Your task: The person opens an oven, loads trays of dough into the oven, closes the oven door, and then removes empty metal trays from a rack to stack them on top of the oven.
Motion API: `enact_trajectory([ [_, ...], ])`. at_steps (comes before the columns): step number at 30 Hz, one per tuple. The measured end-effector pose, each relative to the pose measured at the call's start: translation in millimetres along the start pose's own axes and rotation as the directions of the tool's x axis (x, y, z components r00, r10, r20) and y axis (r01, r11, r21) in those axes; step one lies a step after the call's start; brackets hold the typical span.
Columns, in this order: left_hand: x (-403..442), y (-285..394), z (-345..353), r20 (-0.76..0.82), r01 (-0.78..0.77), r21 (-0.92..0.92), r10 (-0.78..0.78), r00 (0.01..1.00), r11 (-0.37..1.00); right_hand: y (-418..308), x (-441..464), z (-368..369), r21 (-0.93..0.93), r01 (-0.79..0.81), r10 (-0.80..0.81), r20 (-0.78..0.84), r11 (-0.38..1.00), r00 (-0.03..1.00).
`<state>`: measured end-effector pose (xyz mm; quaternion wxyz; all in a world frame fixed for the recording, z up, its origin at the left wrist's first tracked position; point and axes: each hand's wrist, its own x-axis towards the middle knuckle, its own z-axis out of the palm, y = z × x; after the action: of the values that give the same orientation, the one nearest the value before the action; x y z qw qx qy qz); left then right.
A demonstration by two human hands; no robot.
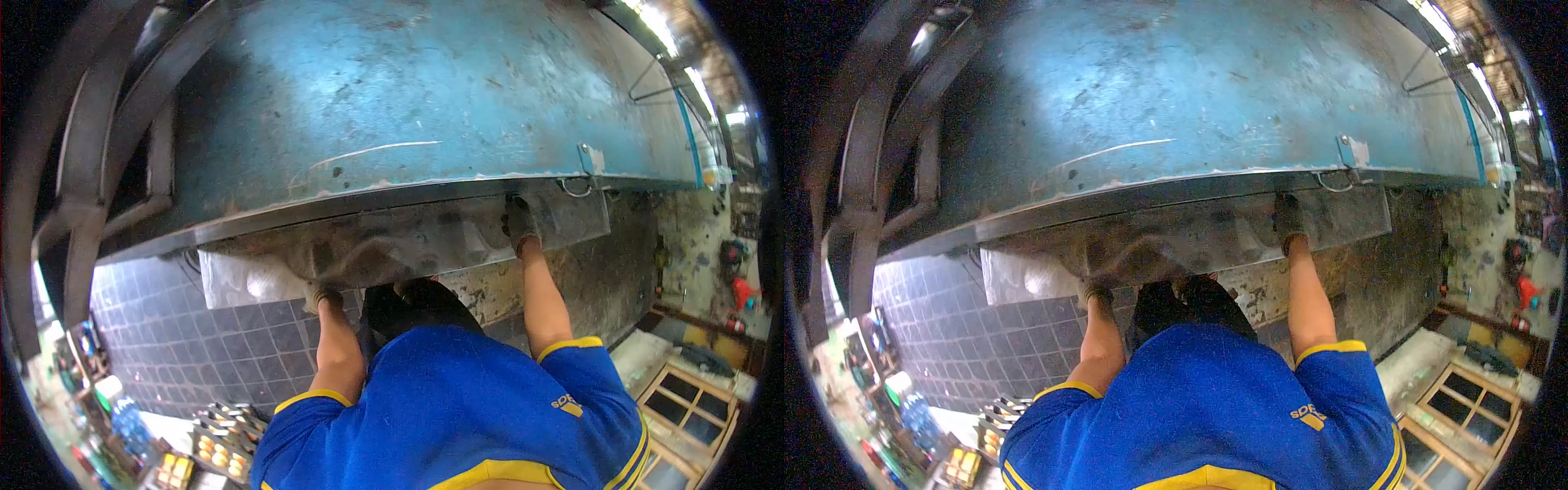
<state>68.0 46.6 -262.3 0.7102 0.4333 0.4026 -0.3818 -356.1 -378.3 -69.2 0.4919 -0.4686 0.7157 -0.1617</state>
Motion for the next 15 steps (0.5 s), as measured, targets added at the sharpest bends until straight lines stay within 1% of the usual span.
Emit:
enact_trajectory([
  [1, -3.4, 1.6, -13.4, 0.098, 0.051, 0.016, -0.052, 0.994, 0.999, 2.3, 6.1, -2.5, -0.09, 0.03, -0.026, 0.044, 0.995, 0.999],
  [2, -5.2, 4.3, -23.0, 0.211, 0.106, 0.044, -0.113, 0.971, 0.993, -2.7, 3.6, 0.2, 0.05, -0.061, 0.056, 0.09, 0.997, 0.994],
  [3, -5.8, 8.0, -26.2, 0.314, 0.146, 0.078, -0.163, 0.935, 0.986, -5.8, 4.0, -0.3, 0.192, -0.15, 0.123, 0.145, 0.97, 0.982],
  [4, -11.2, 9.9, -24.7, 0.373, 0.176, 0.103, -0.202, 0.906, 0.979, 4.0, 15.3, -6.0, 0.21, -0.153, 0.129, 0.122, 0.966, 0.984],
  [5, -16.0, 10.5, -22.2, 0.368, 0.178, 0.1, -0.203, 0.908, 0.979, 15.9, 24.9, -6.4, 0.244, -0.146, 0.107, 0.168, 0.959, 0.98],
  [7, -37.7, 15.4, 3.5, 0.297, 0.154, 0.057, -0.164, 0.941, 0.986, 46.6, 51.2, -12.3, 0.298, -0.125, 0.069, 0.191, 0.946, 0.979],
  [8, -53.8, 20.5, 18.6, 0.261, 0.14, 0.026, -0.142, 0.955, 0.99, 48.4, 52.5, -14.5, 0.302, -0.119, 0.062, 0.19, 0.946, 0.98],
  [9, -75.0, 26.0, 34.9, 0.224, 0.117, -0.019, -0.11, 0.968, 0.993, 40.4, 43.3, -17.2, 0.284, -0.092, 0.035, 0.198, 0.954, 0.98],
  [10, -99.3, 31.2, 52.6, 0.193, 0.088, -0.07, -0.073, 0.978, 0.994, 28.3, 30.4, -20.2, 0.222, -0.03, -0.018, 0.212, 0.974, 0.977],
  [11, -123.3, 38.5, 73.6, 0.2, 0.064, -0.114, -0.04, 0.979, 0.991, 16.9, 19.8, -23.7, 0.126, 0.07, -0.099, 0.234, 0.99, 0.967],
  [12, -140.6, 47.0, 90.7, 0.244, 0.054, -0.14, -0.018, 0.97, 0.989, 4.8, 8.9, -31.0, -0.058, 0.282, -0.255, 0.282, 0.958, 0.925],
  [13, -154.2, 52.3, 107.2, 0.283, 0.04, -0.169, 0.009, 0.959, 0.985, -10.0, -7.1, -39.3, -0.303, 0.559, -0.44, 0.381, 0.772, 0.813],
  [14, -147.9, 63.2, 114.0, 0.411, 0.072, -0.161, 0.001, 0.911, 0.984, -30.9, -26.8, -44.3, -0.465, 0.744, -0.581, 0.467, 0.48, 0.667],
  [15, -141.8, 74.1, 120.9, 0.532, 0.1, -0.145, -0.007, 0.847, 0.984, -47.6, -42.2, -50.4, -0.509, 0.819, -0.654, 0.53, 0.265, 0.54],
])
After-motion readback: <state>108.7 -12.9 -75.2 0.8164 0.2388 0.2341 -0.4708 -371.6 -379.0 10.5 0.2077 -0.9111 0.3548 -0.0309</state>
